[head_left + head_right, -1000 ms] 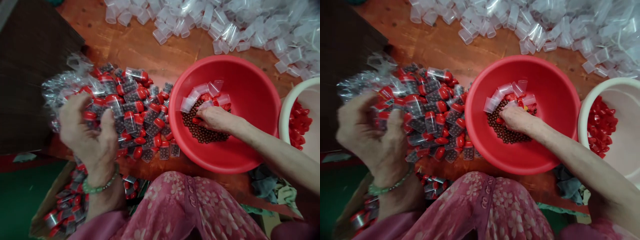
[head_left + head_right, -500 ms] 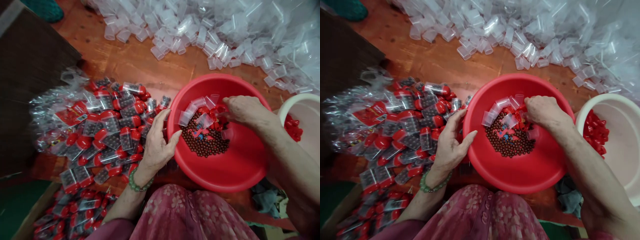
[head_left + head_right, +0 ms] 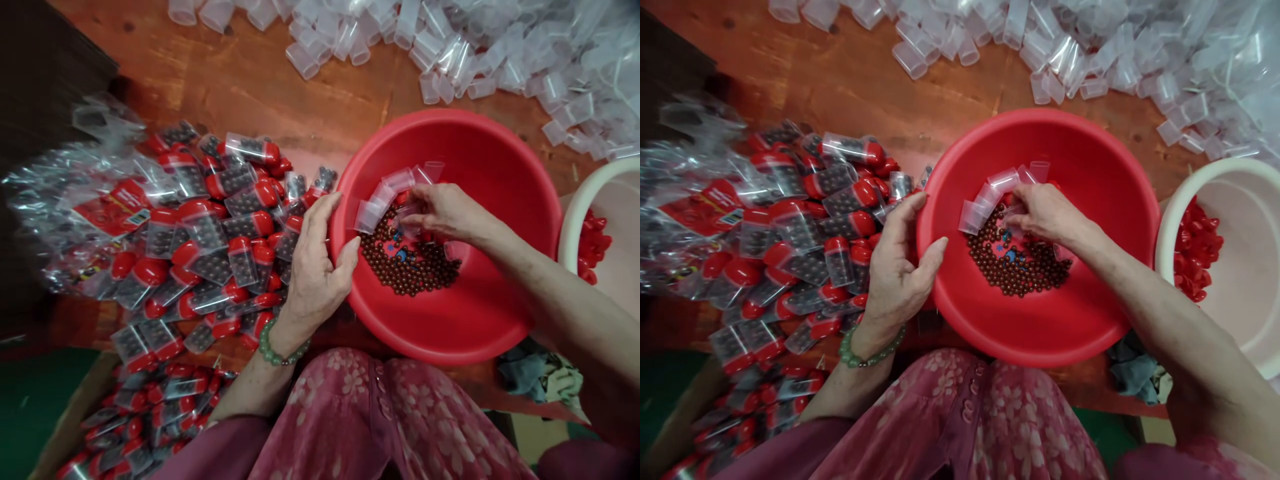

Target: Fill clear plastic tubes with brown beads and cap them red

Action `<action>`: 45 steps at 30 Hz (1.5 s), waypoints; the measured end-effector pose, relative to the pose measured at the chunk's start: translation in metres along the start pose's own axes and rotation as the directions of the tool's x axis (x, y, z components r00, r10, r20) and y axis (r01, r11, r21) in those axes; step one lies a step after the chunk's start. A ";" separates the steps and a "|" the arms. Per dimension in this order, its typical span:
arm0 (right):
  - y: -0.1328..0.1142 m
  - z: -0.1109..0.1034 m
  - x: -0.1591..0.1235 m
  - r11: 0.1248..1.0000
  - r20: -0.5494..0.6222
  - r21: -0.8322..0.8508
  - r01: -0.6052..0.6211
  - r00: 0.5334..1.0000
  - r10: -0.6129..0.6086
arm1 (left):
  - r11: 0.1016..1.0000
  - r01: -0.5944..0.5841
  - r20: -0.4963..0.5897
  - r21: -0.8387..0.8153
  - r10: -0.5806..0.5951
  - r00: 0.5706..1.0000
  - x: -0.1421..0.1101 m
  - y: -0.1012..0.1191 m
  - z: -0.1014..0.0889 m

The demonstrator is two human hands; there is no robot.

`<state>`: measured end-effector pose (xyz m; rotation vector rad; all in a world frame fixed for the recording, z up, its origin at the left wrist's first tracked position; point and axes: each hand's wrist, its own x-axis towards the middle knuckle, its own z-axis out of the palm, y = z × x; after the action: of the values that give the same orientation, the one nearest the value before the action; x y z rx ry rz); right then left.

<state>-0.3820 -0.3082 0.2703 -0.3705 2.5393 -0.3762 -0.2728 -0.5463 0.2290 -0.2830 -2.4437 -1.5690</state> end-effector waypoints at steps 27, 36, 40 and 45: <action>-0.012 0.064 -0.042 0.351 0.749 0.615 -0.706 0.663 0.022 | 0.968 0.165 0.014 -0.187 -0.166 0.986 0.001 -0.003 0.013; -0.009 0.062 -0.040 0.150 0.638 0.770 -0.620 0.747 -0.186 | 0.987 -0.098 0.125 0.131 0.081 0.989 0.006 0.027 -0.019; -0.016 0.048 -0.041 0.090 0.539 0.840 -0.535 0.806 -0.245 | 0.934 -0.341 0.417 0.104 0.271 0.868 0.011 0.039 -0.025; -0.030 0.036 -0.054 0.039 0.498 0.864 -0.503 0.839 -0.219 | 0.896 -0.420 0.440 0.142 0.323 0.838 0.018 0.039 -0.012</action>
<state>-0.3124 -0.3245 0.2762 0.3708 1.1410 -1.6047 -0.2785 -0.5402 0.2728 -1.0710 -2.6164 -1.1245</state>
